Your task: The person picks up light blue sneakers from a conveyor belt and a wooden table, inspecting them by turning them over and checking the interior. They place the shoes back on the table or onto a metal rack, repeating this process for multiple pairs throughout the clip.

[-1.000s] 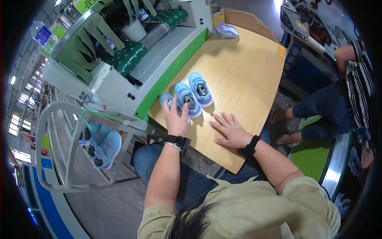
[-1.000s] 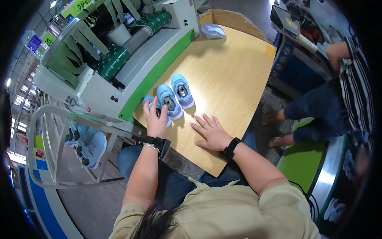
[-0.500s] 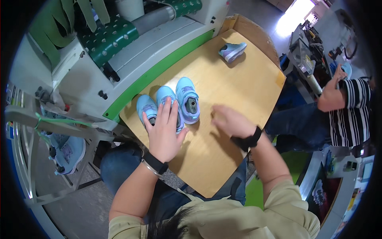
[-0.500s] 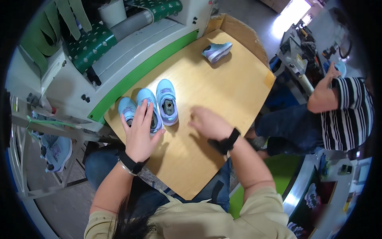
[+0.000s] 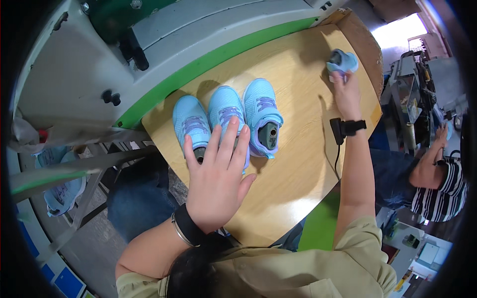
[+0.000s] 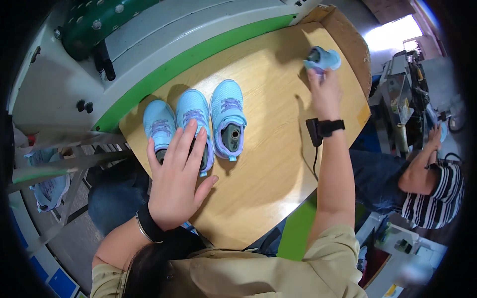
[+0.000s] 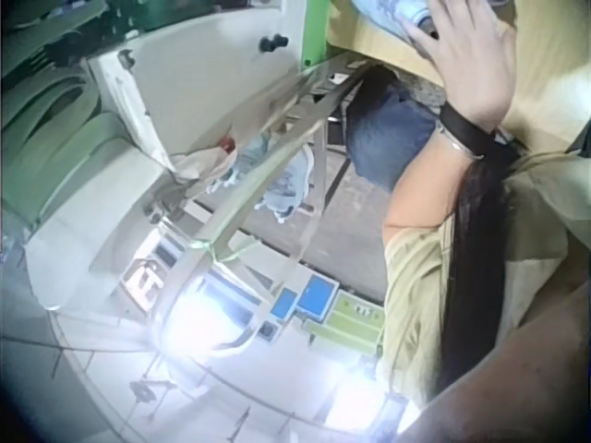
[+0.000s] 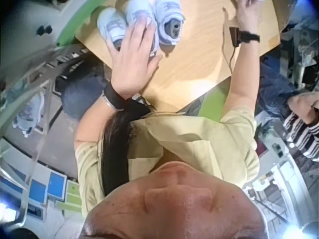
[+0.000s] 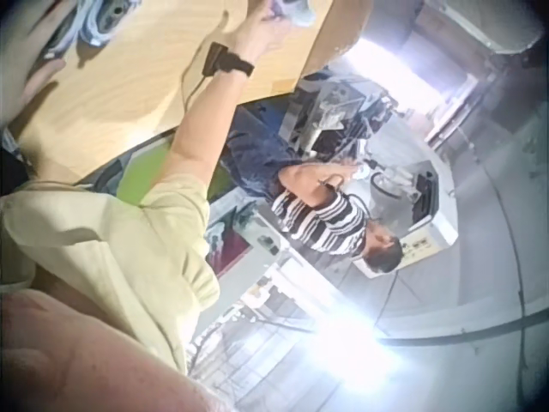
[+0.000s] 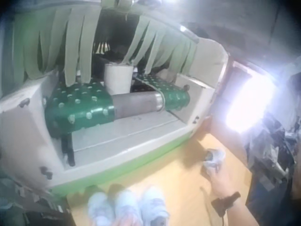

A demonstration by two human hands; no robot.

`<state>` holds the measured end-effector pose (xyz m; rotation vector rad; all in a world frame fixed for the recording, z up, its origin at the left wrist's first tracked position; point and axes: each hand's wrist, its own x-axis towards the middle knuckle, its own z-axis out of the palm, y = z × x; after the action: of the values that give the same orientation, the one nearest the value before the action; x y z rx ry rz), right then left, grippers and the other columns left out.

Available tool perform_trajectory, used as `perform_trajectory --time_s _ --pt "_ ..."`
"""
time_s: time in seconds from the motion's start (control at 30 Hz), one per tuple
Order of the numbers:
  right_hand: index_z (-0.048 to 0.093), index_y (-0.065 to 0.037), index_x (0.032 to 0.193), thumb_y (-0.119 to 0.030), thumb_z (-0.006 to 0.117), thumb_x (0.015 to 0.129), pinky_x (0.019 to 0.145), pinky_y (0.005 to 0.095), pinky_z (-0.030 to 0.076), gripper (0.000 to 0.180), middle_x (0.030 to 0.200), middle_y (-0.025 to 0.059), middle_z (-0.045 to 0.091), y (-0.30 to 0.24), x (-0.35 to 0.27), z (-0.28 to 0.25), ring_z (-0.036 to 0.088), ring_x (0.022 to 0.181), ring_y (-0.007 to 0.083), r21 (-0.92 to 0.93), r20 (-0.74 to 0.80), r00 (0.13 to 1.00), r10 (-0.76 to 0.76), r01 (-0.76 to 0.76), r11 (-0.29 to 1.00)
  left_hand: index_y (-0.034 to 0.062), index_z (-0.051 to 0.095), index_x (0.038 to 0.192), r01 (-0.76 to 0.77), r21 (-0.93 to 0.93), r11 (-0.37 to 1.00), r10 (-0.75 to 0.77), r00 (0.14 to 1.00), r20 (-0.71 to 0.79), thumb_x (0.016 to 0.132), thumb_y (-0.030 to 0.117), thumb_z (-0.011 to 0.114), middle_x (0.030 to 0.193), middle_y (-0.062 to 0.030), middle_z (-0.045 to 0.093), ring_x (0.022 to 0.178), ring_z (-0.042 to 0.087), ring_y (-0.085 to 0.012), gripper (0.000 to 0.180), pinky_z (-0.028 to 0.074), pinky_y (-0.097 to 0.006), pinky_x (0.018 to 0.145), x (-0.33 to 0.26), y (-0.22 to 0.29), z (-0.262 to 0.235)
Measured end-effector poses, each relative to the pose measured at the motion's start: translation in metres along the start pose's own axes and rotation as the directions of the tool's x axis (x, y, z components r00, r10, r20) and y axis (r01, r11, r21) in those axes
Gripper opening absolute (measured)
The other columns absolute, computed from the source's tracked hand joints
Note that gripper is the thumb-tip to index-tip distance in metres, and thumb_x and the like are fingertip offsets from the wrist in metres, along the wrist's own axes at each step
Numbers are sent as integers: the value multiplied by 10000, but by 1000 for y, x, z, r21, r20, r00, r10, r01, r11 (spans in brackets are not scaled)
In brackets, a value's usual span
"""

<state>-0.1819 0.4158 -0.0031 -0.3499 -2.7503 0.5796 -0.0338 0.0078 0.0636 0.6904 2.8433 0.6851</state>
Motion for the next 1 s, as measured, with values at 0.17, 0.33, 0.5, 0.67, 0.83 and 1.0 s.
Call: perform_trajectory --time_s 0.17,0.33,0.5,0.67,0.83,1.0 --pt "347 -20 1469 -316 841 796 1095 446 412 885 1411 351 428 -1 20 -7 489 1275 428 250 -280 936 213 -144 958 56 322 1573 -16 54 998 17 1000 -22 831 318 773 1630 -146 306 1444 382 -332 906 122 -658 1169 0 2 7" --pt "354 -43 1481 -113 763 756 1129 449 379 835 1404 272 435 28 7 27 430 1314 418 109 -288 958 3 29 994 45 374 1531 -39 87 995 50 990 -129 821 334 778 1579 -159 372 1429 396 -326 866 117 -666 1165 6 5 11" --pt "307 -32 1536 -42 722 754 1169 412 353 885 1451 233 420 -31 -111 5 423 1384 386 494 -9 995 -103 94 864 20 418 1490 5 151 988 30 974 -227 780 427 814 1552 -191 394 1474 326 -389 909 120 -667 1171 14 14 12" --pt "296 -22 1541 -33 701 754 1160 395 360 885 1443 194 409 -67 -221 -22 434 1375 335 699 181 981 -68 -80 711 20 439 1466 -159 261 952 208 962 -175 706 411 869 1565 -208 373 1473 315 -418 956 187 -682 1154 65 47 11" --pt "352 -8 1488 -3 668 776 1150 404 363 779 1376 216 432 -93 -279 -40 447 1340 373 619 107 992 -59 -20 785 49 485 1415 -174 368 913 184 983 8 666 210 869 1505 -242 412 1368 416 -463 857 373 -582 1115 67 52 44" --pt "348 -6 1488 -41 746 806 1149 419 368 791 1393 227 435 -90 -293 -24 448 1332 378 717 79 996 44 -87 692 111 468 1483 -247 185 951 292 914 -283 793 7 664 1524 -244 367 1315 420 -477 725 382 -535 1113 13 65 76"
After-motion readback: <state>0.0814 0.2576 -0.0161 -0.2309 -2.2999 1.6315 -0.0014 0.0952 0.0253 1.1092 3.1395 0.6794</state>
